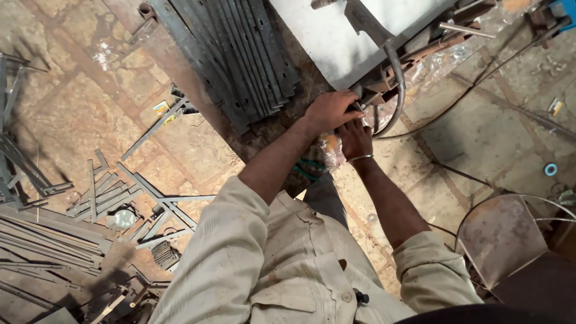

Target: The person is welding various metal pieces together to fabricate industrial structures.

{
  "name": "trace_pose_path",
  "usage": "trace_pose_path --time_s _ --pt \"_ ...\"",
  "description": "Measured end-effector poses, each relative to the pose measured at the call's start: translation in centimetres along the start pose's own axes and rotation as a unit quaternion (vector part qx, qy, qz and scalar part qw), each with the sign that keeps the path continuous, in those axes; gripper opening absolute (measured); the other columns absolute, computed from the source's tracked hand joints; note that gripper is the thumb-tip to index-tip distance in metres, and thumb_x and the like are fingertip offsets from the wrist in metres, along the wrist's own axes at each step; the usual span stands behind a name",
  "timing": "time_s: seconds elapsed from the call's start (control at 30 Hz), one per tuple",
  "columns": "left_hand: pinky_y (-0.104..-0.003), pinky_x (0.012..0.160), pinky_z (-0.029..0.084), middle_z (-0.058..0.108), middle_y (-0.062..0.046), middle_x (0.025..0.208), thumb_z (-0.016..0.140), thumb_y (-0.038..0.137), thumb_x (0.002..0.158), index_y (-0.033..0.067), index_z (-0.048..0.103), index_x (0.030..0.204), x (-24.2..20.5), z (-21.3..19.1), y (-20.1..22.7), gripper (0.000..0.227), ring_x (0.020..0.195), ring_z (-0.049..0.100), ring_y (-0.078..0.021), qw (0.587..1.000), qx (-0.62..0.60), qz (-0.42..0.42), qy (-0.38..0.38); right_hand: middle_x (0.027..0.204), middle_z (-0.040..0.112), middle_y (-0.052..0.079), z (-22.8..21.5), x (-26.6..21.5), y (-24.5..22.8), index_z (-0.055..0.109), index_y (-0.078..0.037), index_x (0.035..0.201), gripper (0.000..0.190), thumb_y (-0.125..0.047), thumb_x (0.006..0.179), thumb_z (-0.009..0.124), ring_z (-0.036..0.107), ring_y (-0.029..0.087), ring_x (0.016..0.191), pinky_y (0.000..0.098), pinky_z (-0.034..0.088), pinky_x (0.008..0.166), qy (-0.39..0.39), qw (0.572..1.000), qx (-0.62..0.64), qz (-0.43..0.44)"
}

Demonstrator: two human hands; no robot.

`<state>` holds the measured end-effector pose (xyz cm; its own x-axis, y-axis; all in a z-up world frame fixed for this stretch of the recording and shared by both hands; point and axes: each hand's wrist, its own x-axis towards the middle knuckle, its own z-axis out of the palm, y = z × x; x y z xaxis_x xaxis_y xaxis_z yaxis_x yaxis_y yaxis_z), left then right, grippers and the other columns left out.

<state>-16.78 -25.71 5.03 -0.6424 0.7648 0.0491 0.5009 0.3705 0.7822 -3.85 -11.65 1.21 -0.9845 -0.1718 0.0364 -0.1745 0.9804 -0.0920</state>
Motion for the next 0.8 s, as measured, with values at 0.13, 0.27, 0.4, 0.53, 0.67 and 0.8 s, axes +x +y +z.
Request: trace_pose_path --time_s 0.13,0.27,0.4,0.53,0.67,0.8 --pt "-0.049 0.096 0.051 0.065 -0.019 0.127 0.059 0.066 0.093 0.0006 0.06 0.133 0.0 0.3 0.1 0.077 0.115 0.064 -0.0361 0.999 -0.029 -0.039 -0.016 0.124 0.066 0.012 1.2 -1.1 1.3 0.063 -0.008 0.119 0.028 -0.025 0.096 0.061 0.06 0.036 0.114 0.0577 0.049 0.086 -0.094 0.994 0.012 0.059" --pt "-0.048 0.097 0.052 0.066 -0.02 0.125 0.057 0.066 0.095 -0.0007 0.06 0.134 -0.3 0.2 0.1 0.077 0.115 0.065 -0.036 0.998 -0.045 -0.031 -0.014 0.11 0.067 0.013 -4.8 -3.6 -0.4 0.062 -0.011 0.115 0.028 -0.022 0.093 0.075 0.065 0.037 0.103 0.0493 0.054 0.086 -0.009 0.989 0.093 0.119" --pt "-0.049 0.092 0.053 0.068 -0.017 0.116 0.067 0.053 0.092 0.0027 0.066 0.12 -0.4 -0.2 0.4 0.057 0.107 0.067 -0.0354 0.998 -0.061 -0.026 0.003 0.109 0.07 0.009 -11.0 -2.6 -1.4 0.052 -0.005 0.119 0.035 -0.009 0.097 0.079 0.073 0.018 0.097 0.0319 0.059 0.079 0.189 0.852 0.42 0.25" --pt "-0.049 0.085 0.053 0.069 -0.018 0.108 0.076 0.038 0.086 0.0056 0.069 0.106 -0.2 -0.6 0.6 0.038 0.102 0.067 -0.0385 0.997 -0.061 -0.038 0.028 0.114 0.072 0.014 -13.9 0.6 -1.6 0.052 -0.002 0.129 0.043 -0.007 0.099 0.082 0.07 0.015 0.105 0.0326 0.058 0.092 0.271 0.828 0.453 0.188" --pt "-0.049 0.083 0.052 0.069 -0.019 0.105 0.08 0.04 0.08 0.0036 0.068 0.102 -0.4 -0.6 0.3 0.044 0.101 0.067 -0.0391 0.997 -0.065 -0.022 0.038 0.112 0.074 0.017 -14.1 1.8 -2.1 0.054 0.0 0.128 0.042 -0.008 0.099 0.083 0.074 0.021 0.104 0.0344 0.057 0.091 0.26 0.877 0.366 0.171" --pt "-0.048 0.085 0.054 0.069 -0.018 0.105 0.081 0.046 0.081 0.0031 0.067 0.104 -0.7 -1.7 1.4 0.05 0.102 0.069 -0.0375 0.995 -0.09 -0.042 0.022 0.108 0.073 0.02 -14.1 1.9 -2.3 0.056 0.0 0.125 0.044 -0.01 0.093 0.085 0.075 0.032 0.102 0.0391 0.057 0.086 0.231 0.911 0.283 0.194"
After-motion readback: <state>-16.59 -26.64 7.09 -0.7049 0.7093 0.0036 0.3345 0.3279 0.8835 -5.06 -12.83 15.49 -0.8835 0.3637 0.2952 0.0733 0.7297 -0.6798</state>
